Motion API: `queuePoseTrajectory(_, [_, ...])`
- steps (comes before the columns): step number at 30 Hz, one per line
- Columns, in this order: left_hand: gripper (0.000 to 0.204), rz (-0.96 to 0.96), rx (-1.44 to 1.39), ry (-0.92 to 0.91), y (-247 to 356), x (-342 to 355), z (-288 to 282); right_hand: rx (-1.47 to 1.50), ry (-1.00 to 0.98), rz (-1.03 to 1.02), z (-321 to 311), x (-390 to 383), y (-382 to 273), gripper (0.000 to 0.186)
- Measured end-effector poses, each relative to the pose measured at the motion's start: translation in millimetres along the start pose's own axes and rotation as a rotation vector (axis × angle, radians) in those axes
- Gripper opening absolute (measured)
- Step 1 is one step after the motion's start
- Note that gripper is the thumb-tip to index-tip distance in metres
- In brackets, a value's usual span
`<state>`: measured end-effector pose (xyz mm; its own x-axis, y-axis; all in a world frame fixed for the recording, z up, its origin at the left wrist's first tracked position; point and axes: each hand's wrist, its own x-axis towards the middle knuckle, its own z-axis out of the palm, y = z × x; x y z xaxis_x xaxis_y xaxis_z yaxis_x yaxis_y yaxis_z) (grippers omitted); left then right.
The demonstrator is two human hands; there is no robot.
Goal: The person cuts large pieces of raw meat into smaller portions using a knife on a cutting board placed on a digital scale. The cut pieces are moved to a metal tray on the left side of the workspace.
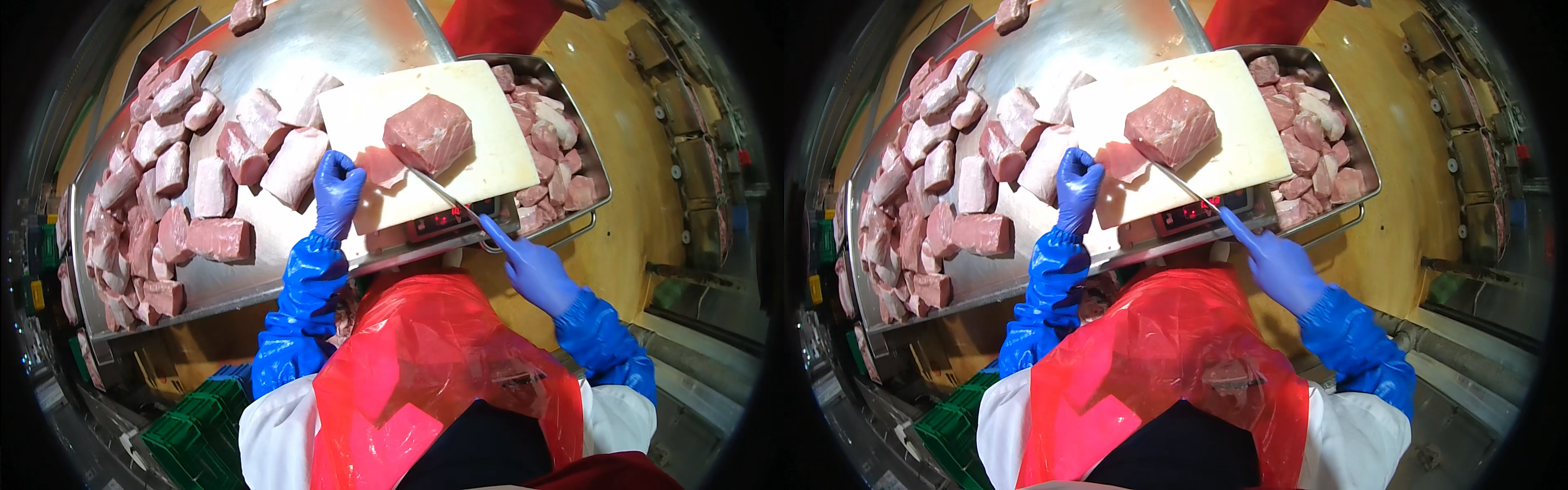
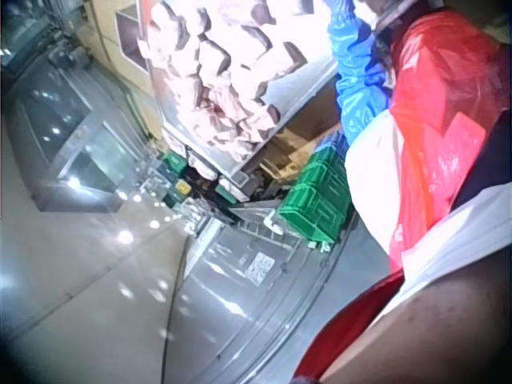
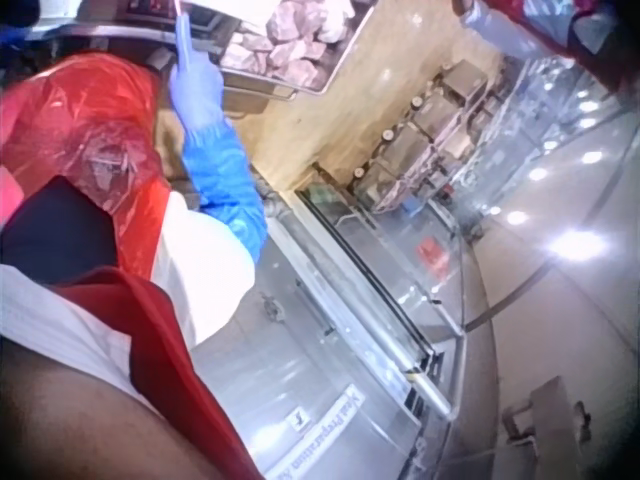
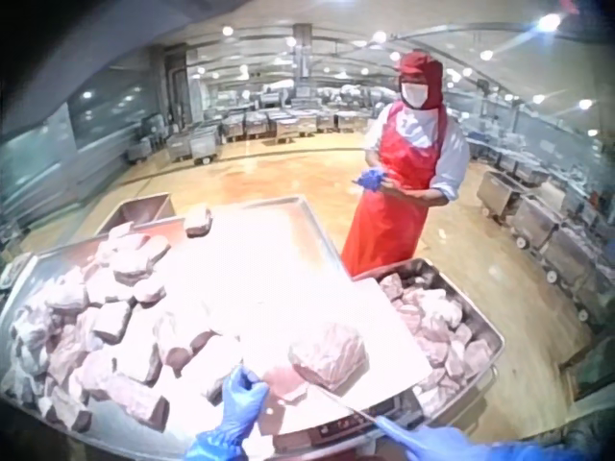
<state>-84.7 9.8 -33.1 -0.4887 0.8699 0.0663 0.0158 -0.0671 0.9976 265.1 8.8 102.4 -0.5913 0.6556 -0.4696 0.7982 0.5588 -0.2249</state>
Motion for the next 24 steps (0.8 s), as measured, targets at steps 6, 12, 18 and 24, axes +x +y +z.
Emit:
queuePoseTrajectory(6, [0.059, 0.302, 0.545, -0.186, 31, -3, 0, 0.410, 0.503, -0.148, -17, 30, -55, 0.080])
queuePoseTrajectory(12, [0.045, 0.508, 0.772, -0.269, 22, 10, 17, 0.431, 0.570, -0.108, -32, 174, -96, 0.082])
queuePoseTrajectory(18, [0.020, 0.619, 0.736, -0.264, 2, 8, 12, 0.329, 0.586, -0.116, -10, 182, -92, 0.083])
queuePoseTrajectory(24, [0.011, 0.641, 0.721, -0.170, -12, 40, 0, 0.206, 0.226, 0.026, 1, 89, -73, 0.088])
